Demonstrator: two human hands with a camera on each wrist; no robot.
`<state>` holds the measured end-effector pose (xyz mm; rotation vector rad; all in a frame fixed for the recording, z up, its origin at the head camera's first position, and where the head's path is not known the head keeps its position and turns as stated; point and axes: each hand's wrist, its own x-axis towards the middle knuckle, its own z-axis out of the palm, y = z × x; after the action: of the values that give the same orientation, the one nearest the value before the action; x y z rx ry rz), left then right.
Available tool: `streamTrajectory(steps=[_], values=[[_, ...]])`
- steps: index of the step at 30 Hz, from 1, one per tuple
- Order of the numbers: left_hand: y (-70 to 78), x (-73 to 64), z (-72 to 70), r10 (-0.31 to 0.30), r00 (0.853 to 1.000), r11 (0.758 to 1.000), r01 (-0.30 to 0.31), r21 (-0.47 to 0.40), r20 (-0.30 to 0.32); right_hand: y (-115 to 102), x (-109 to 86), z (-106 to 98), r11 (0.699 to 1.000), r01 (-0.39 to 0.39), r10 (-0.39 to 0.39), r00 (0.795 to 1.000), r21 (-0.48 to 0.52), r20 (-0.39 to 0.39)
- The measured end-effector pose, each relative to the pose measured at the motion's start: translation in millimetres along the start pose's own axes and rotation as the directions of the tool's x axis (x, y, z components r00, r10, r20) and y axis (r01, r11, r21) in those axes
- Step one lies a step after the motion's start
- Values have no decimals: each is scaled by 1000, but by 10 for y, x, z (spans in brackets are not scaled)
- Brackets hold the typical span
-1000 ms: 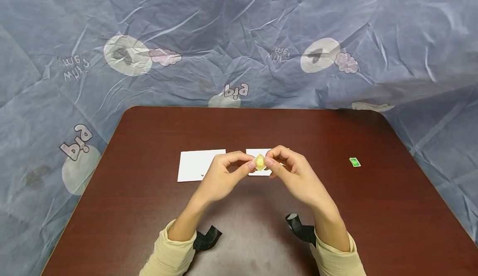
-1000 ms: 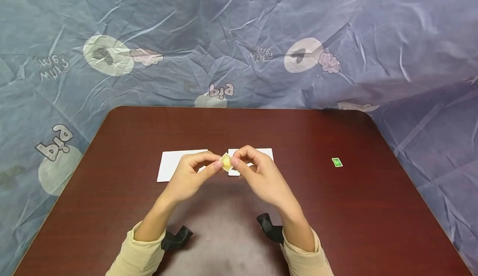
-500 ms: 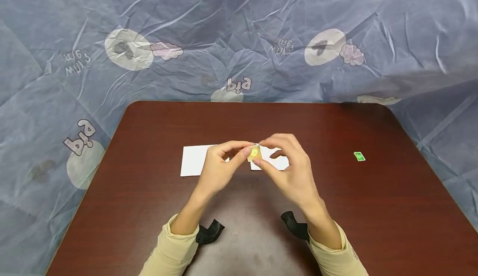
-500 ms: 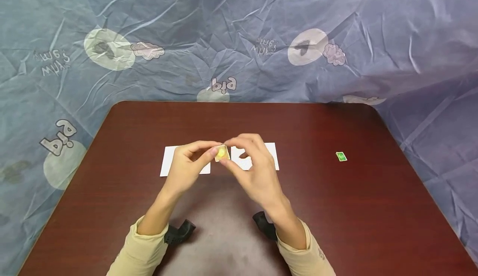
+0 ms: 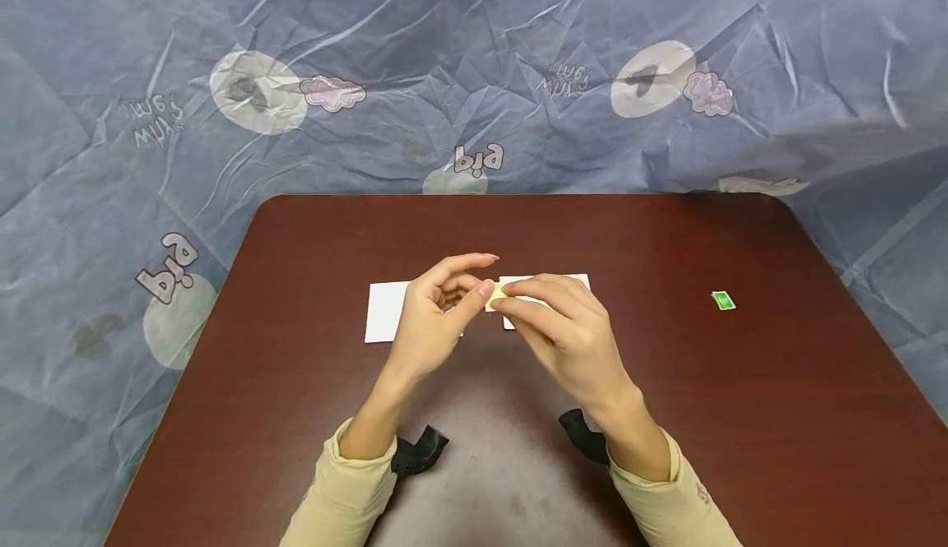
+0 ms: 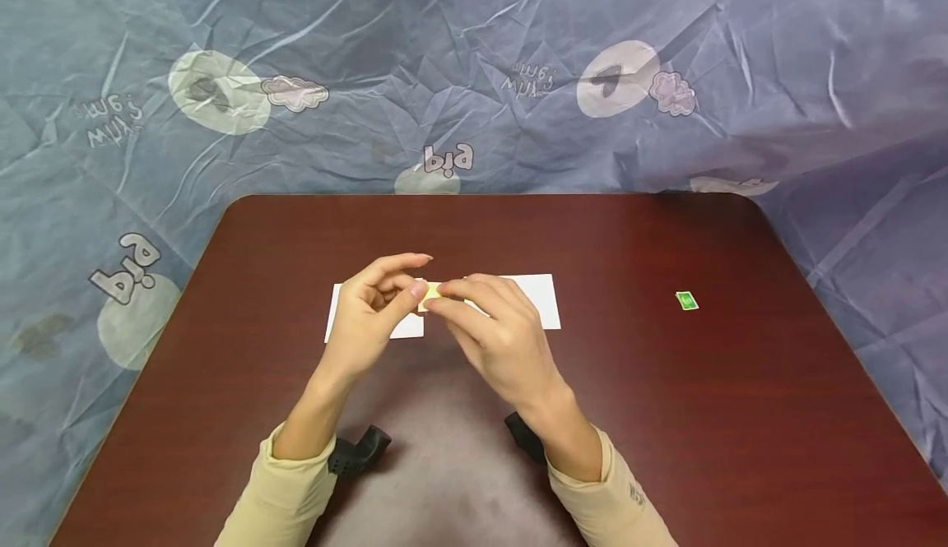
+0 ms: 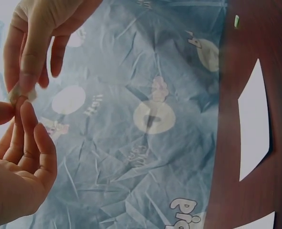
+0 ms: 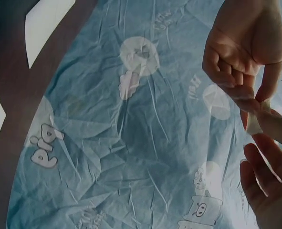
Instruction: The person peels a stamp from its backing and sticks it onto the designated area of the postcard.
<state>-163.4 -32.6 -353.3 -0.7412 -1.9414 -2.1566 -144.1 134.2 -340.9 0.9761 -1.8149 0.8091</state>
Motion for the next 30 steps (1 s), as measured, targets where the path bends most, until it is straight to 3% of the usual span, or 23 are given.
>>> streamTrajectory(steps=[3, 6, 9, 12, 16, 21, 26, 30], values=[[-2, 15, 8, 15, 1000, 1000, -15, -17, 0, -7, -3, 10, 995, -92, 94, 995, 39, -36], [2, 21, 14, 19, 1000, 999, -19, -26, -5, -29, -11, 17, 964, -246, 253, 965, 101, -67], [6, 21, 16, 22, 1000, 999, -22, 26, -6, -55, -21, 16, 897, -388, 408, 911, 213, -58], [0, 18, 13, 29, 999, 996, -31, 78, 23, -79, -33, 12, 816, -471, 505, 863, 335, -14], [0, 9, 11, 23, 998, 996, -27, 89, 54, -106, -37, 16, 735, -520, 566, 824, 435, 26], [-7, 9, 25, 21, 999, 994, -24, 109, 27, -134, -33, 21, 694, -579, 626, 779, 427, 39], [-12, 10, 38, 36, 999, 995, -37, 96, 5, -144, -35, 18, 645, -659, 676, 728, 387, 113], [-24, 10, 44, 49, 999, 995, -48, 83, -11, -153, -29, 12, 573, -693, 703, 690, 436, 172]])
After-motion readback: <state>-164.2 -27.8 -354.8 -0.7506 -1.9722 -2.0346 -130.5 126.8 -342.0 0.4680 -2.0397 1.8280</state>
